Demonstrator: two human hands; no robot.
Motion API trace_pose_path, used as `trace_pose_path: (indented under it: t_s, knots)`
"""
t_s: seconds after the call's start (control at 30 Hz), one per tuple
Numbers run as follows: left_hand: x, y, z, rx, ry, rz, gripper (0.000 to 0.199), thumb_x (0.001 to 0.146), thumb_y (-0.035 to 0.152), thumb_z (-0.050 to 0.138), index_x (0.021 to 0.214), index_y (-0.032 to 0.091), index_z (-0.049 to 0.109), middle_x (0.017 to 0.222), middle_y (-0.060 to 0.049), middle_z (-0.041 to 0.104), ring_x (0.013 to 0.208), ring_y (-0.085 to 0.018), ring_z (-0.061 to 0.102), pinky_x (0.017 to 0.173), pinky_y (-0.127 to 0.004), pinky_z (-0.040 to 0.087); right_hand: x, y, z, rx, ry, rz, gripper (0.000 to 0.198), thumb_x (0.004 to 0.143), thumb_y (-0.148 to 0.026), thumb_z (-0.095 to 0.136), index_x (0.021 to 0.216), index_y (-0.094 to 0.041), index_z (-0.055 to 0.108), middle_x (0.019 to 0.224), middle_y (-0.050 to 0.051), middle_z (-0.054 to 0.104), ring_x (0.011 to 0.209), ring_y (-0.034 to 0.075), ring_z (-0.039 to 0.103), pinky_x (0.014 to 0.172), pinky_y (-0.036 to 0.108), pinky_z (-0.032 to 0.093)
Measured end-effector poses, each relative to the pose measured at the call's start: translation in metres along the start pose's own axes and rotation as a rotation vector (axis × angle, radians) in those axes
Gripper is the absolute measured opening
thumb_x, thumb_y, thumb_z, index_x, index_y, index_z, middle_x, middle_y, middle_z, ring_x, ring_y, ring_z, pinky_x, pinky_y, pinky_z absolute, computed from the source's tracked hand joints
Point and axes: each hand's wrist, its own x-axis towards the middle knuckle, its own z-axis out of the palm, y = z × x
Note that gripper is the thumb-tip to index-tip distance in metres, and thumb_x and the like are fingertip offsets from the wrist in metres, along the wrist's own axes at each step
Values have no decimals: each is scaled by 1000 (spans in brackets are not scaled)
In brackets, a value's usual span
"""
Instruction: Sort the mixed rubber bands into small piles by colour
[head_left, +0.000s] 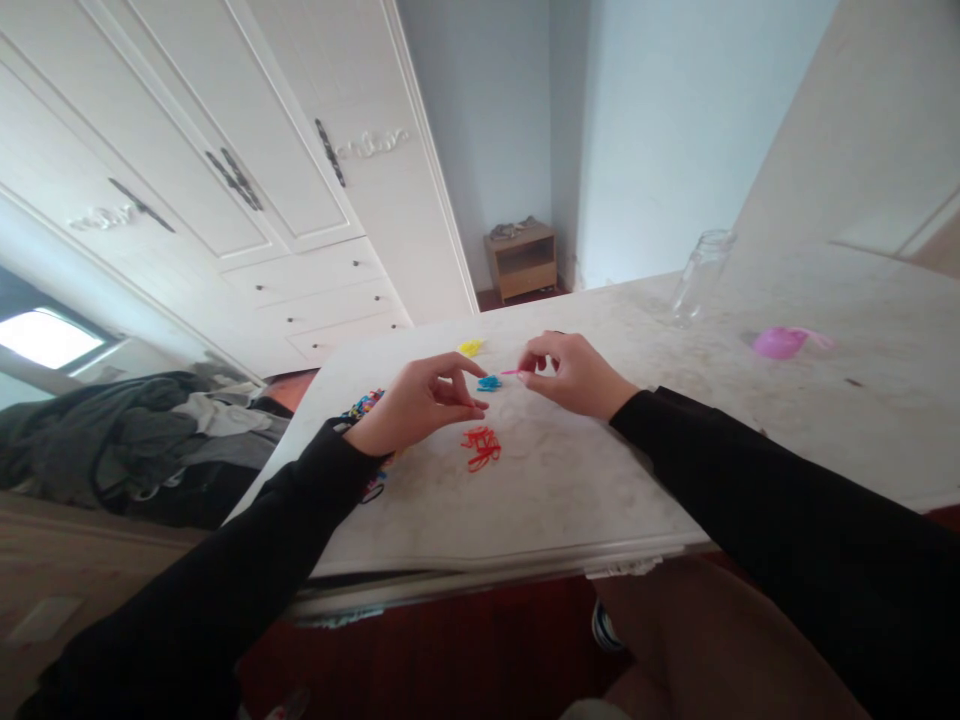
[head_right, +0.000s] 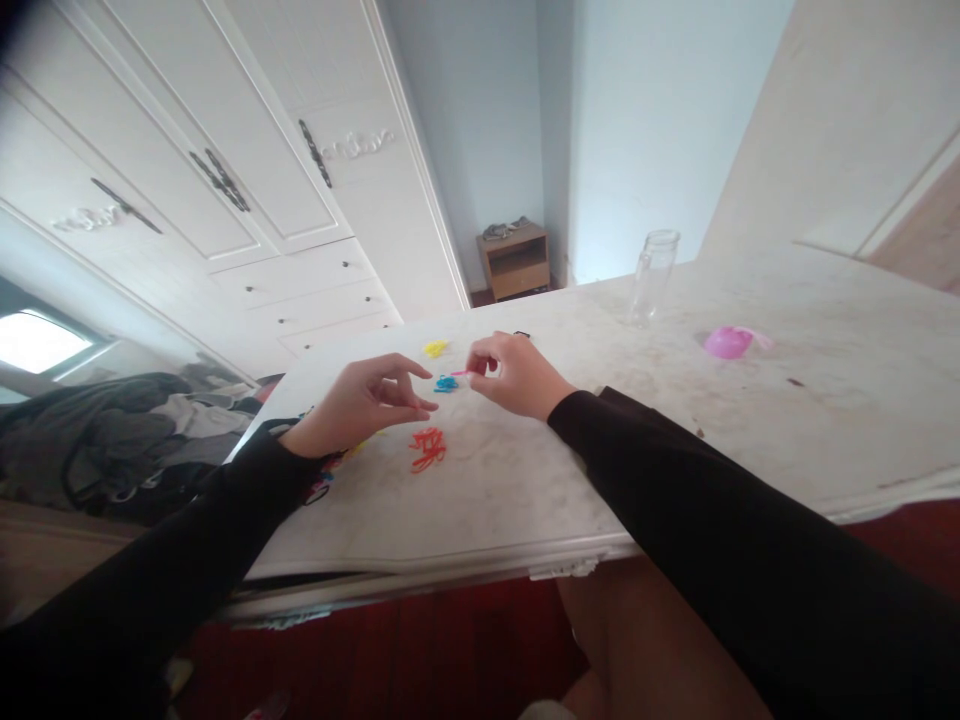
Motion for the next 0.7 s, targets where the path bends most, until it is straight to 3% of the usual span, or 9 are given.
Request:
trace_pose_path:
  t_s: [0.13,0.33,0.4,0.53,0.6,0.7]
  knots:
    - [-2,2,0,134,-145,72,30,81,29,85,104,15,72,86,-6,80,85,-21,80,82,-31,65,0,2,-2,-20,22,50,5,76,-16,67,72,-17,68,71,2,63,70,16,56,69,29,40]
    - [-4,14,-3,332,-279,212,14,88,28,76,97,18,77,97,-6,79,89,-18,73,87,-31,58,1,2,-5,-47,57,46,5,74,-15,65,70,-17,67,71,2,64,70,16,55,69,29,40]
    - [-4,16,-5,332,-318,238,19,87,30,77,102,18,77,103,-8,77,94,-19,72,90,-33,56,3,6,-10,-67,93,54,5,73,-15,64,70,-17,67,72,2,65,69,16,55,69,30,39]
    - [-4,13,-8,367,-450,260,54,73,42,91,120,21,74,117,-10,72,109,-25,67,100,-39,53,5,23,-30,-123,189,119,5,72,-17,64,69,-18,67,70,2,66,68,16,55,66,30,38]
    - [-4,12,-8,368,-469,259,52,76,42,89,121,21,74,115,-11,71,105,-24,67,98,-37,53,5,34,-44,-147,219,168,6,73,-19,65,67,-18,67,68,2,65,66,16,55,65,30,38]
    - [-5,11,-6,323,-469,250,34,86,33,81,117,19,75,109,-10,72,95,-19,68,90,-33,54,3,50,-61,-161,203,214,9,72,-22,66,64,-18,66,64,1,64,65,16,55,65,31,38]
